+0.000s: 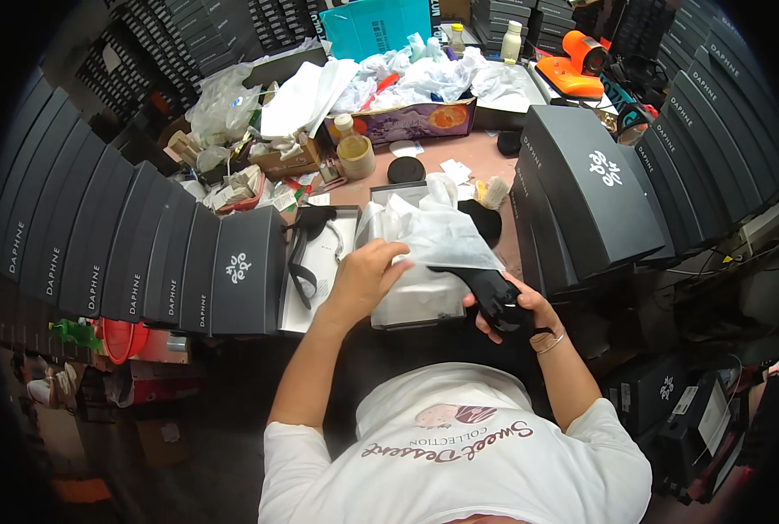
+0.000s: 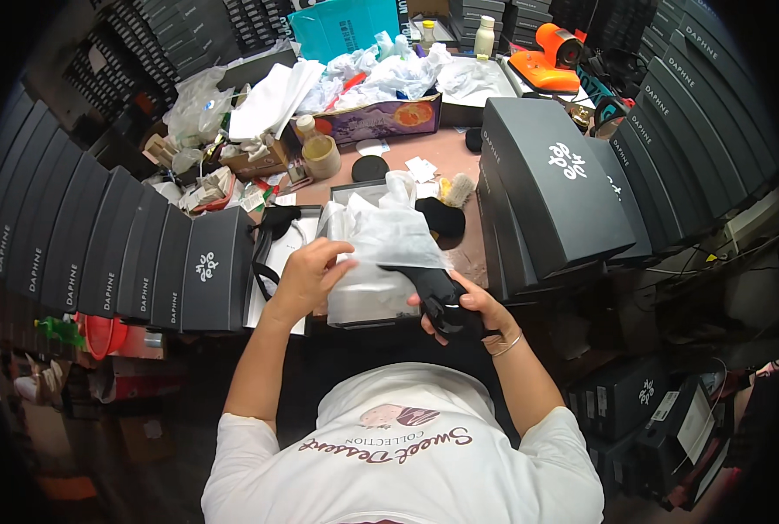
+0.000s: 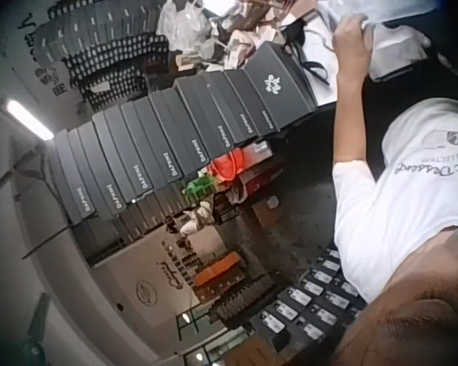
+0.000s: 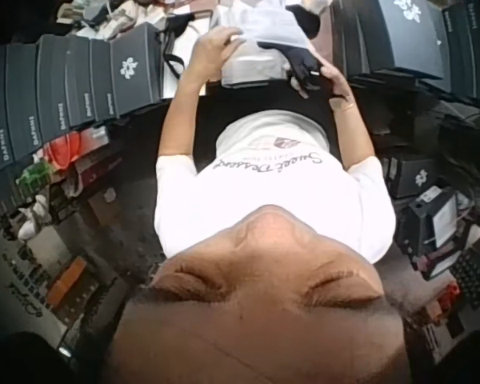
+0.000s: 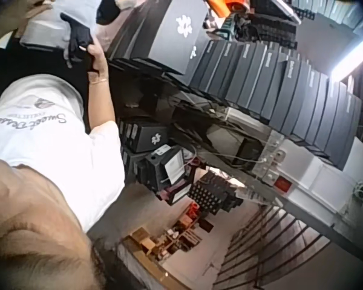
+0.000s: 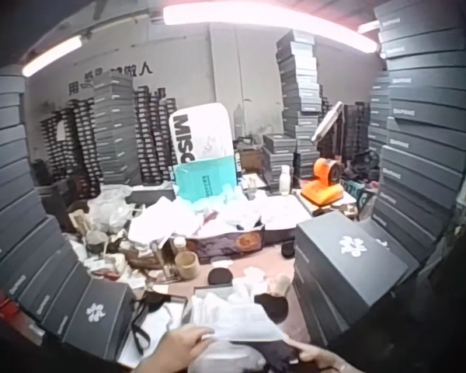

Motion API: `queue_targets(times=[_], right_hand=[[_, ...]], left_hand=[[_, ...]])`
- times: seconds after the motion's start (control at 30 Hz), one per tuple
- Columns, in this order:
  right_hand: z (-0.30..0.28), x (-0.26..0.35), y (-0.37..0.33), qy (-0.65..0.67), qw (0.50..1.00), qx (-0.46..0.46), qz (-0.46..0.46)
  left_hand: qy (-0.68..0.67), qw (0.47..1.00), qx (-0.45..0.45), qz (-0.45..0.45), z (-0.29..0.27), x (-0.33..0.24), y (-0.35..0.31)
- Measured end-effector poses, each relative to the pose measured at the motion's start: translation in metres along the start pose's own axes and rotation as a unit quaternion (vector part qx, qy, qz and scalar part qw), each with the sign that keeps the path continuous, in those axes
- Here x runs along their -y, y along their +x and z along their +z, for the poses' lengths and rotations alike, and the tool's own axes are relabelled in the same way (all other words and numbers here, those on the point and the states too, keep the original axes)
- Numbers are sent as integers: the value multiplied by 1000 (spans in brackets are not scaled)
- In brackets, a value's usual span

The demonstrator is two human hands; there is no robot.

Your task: The recorder is inspecting, cleaning with a brush and cloth, and then packing high-heeled shoes into boxes with tissue paper.

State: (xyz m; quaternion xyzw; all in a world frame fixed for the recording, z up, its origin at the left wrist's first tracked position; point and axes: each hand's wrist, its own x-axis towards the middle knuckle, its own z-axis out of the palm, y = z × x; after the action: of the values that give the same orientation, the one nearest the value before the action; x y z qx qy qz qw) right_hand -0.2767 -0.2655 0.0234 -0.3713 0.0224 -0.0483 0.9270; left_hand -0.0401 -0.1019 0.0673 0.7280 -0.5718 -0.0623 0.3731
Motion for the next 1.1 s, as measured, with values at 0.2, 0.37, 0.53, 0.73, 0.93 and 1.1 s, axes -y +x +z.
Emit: queue_targets(times=[0.2,0.37,0.53,0.73,0.93,1.1], right_hand=[[5,-22,2,165,984,62,6],[7,-15,10,146,984,100,24],[37,-16,40,51,995,-72,-34],[37,-37,92,-345,915,-158,-137],[52,-45,97,-330,917,-179,-136],[47,-37,114,-435,888,-132,-61]], left_hand=[[-99,984,-150,1,21,-13,19],[-131,981,-134,51,23,-29,15],[-144,952,-178,204,13,-67,-5],[-120,940,-154,281,42,-62,-20],[-163,933,-148,284,69,-73,-56],[-116,957,-129,233,70,-65,-76]])
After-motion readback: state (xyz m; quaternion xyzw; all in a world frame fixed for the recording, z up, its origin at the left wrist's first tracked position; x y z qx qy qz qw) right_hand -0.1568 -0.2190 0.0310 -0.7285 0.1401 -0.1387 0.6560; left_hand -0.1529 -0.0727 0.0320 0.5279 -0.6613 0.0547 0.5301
